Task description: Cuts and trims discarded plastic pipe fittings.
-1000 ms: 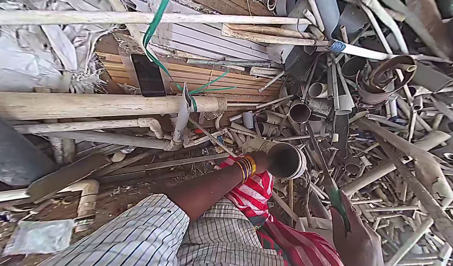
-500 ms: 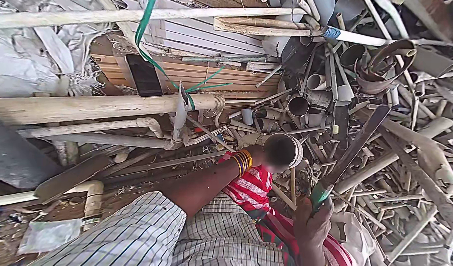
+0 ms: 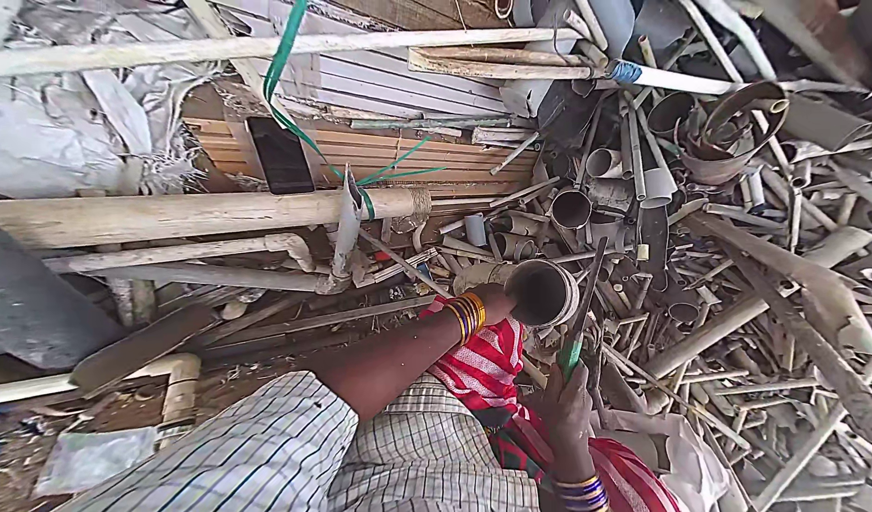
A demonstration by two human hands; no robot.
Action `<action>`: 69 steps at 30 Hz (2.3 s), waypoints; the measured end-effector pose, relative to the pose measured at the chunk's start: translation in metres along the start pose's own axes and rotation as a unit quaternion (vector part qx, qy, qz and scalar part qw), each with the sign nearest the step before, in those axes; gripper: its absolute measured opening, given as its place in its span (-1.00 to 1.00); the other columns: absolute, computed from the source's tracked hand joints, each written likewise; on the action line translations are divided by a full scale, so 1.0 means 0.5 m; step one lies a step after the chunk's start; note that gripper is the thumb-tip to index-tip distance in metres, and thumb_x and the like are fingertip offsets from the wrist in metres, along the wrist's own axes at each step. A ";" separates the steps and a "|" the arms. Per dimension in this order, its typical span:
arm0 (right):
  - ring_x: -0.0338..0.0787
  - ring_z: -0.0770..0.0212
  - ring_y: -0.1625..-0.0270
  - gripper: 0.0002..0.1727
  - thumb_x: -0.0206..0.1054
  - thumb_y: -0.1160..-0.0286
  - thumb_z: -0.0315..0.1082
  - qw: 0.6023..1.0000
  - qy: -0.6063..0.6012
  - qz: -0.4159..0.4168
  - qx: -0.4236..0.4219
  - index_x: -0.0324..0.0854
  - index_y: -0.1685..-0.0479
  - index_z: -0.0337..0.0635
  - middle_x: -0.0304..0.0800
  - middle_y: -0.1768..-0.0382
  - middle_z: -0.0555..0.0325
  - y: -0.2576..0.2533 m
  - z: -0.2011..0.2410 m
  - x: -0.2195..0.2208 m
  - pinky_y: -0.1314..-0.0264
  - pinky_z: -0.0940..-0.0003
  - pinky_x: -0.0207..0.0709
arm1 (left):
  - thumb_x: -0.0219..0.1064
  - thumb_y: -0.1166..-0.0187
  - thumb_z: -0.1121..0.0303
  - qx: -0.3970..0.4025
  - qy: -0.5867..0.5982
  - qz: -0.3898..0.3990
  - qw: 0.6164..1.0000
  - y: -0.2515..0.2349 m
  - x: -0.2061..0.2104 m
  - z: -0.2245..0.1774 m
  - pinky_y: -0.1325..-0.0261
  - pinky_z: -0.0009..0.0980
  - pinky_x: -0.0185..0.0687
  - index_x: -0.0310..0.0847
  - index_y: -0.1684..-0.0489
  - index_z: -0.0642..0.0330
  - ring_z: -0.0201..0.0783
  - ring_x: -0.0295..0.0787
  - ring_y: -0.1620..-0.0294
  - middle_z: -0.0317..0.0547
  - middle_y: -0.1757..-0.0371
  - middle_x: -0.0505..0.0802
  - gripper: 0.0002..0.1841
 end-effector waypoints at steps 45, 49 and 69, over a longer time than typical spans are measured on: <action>0.80 -0.13 0.38 -0.43 0.13 -0.69 -0.28 0.996 -0.024 -0.085 -0.019 0.37 -0.36 -0.76 0.76 0.33 -0.36 -0.005 -0.015 -0.051 0.23 -0.06 0.67 | -0.11 -0.89 0.02 0.008 0.017 -0.025 1.000 -0.009 0.000 0.016 -0.42 0.26 0.42 0.62 -0.21 0.44 0.21 0.64 -0.40 0.37 -0.27 0.74 -0.42; 0.71 0.18 0.53 -0.40 0.05 -0.68 -0.20 0.988 -0.041 -0.123 -0.085 0.35 -0.24 -0.79 0.68 0.46 -0.16 0.006 -0.022 -0.025 0.37 0.26 0.67 | -0.10 -0.89 0.01 0.013 0.013 -0.029 0.999 -0.017 0.006 0.017 -0.38 0.27 0.44 0.64 -0.15 0.45 0.22 0.66 -0.36 0.37 -0.22 0.75 -0.41; 0.78 0.18 0.54 -0.40 0.08 -0.70 -0.15 0.972 -0.042 -0.193 -0.125 0.47 -0.18 -0.73 0.75 0.47 -0.16 0.010 -0.009 -0.041 0.43 0.32 0.68 | 0.03 -0.80 0.37 0.169 0.134 -0.168 0.962 0.005 0.006 0.072 -0.32 -0.13 0.56 0.67 -0.10 0.46 -0.14 0.76 -0.13 0.18 -0.03 0.82 -0.66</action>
Point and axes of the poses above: each hand's wrist, its own y-axis away from the middle knuckle, its own x-axis out of the palm, z = x × y, the point moved 1 cm from there along -y, towards the middle knuckle
